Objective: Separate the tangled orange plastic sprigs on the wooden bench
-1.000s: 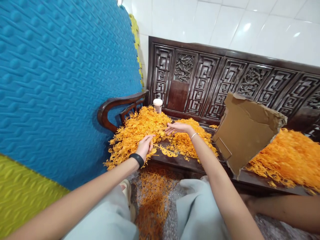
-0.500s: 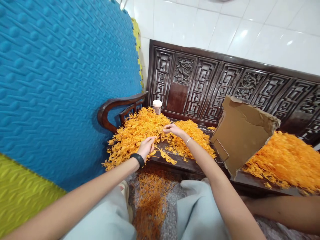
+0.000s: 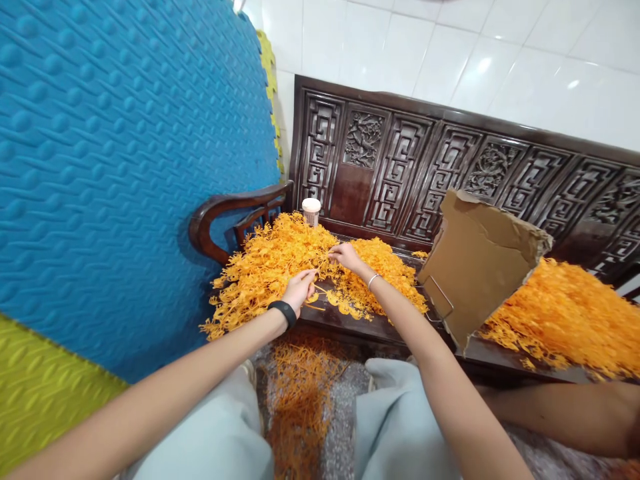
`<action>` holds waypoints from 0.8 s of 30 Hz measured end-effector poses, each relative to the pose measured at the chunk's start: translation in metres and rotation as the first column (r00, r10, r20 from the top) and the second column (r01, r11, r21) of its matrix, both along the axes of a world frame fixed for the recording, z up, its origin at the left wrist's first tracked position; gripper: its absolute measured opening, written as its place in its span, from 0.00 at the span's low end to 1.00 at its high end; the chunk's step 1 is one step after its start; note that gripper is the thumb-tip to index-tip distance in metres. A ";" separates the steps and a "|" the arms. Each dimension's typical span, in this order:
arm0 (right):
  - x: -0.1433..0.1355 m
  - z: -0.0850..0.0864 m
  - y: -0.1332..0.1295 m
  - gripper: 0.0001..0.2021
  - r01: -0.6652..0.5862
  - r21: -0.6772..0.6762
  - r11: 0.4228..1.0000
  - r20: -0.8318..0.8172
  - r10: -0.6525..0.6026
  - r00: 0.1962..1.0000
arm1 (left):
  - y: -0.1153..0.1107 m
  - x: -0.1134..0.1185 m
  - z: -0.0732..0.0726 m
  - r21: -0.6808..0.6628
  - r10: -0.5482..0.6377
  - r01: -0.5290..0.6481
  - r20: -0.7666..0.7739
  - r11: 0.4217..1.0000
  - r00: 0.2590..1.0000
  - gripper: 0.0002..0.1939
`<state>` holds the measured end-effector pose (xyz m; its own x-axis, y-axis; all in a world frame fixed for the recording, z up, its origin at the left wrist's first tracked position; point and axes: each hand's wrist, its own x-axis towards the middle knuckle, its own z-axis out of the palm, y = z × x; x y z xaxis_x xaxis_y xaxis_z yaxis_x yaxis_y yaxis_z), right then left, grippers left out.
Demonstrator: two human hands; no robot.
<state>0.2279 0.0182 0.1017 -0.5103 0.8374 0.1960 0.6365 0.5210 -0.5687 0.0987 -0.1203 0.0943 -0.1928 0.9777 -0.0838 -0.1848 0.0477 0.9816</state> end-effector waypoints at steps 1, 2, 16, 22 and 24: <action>0.000 0.002 -0.001 0.08 0.016 0.043 0.999 0.034 -0.017 0.999 | 0.001 0.001 0.001 -0.002 0.002 -0.002 0.008 1.000 1.000 0.13; 0.001 0.005 -0.001 0.08 0.033 0.085 0.996 0.067 -0.039 0.997 | 0.001 0.003 0.001 -0.004 0.003 -0.003 0.018 1.000 1.000 0.13; -0.011 0.024 -0.004 0.12 0.198 0.383 0.902 0.351 -0.340 0.872 | 0.012 0.019 0.017 -0.024 0.035 -0.032 0.160 0.999 0.987 0.14; -0.012 0.026 -0.005 0.13 0.222 0.389 0.894 0.371 -0.372 0.851 | 0.014 0.025 0.020 -0.027 0.045 -0.040 0.184 0.999 0.982 0.13; -0.012 0.026 -0.005 0.13 0.238 0.393 0.888 0.369 -0.390 0.844 | 0.014 0.026 0.020 -0.025 0.045 -0.041 0.176 0.999 0.983 0.14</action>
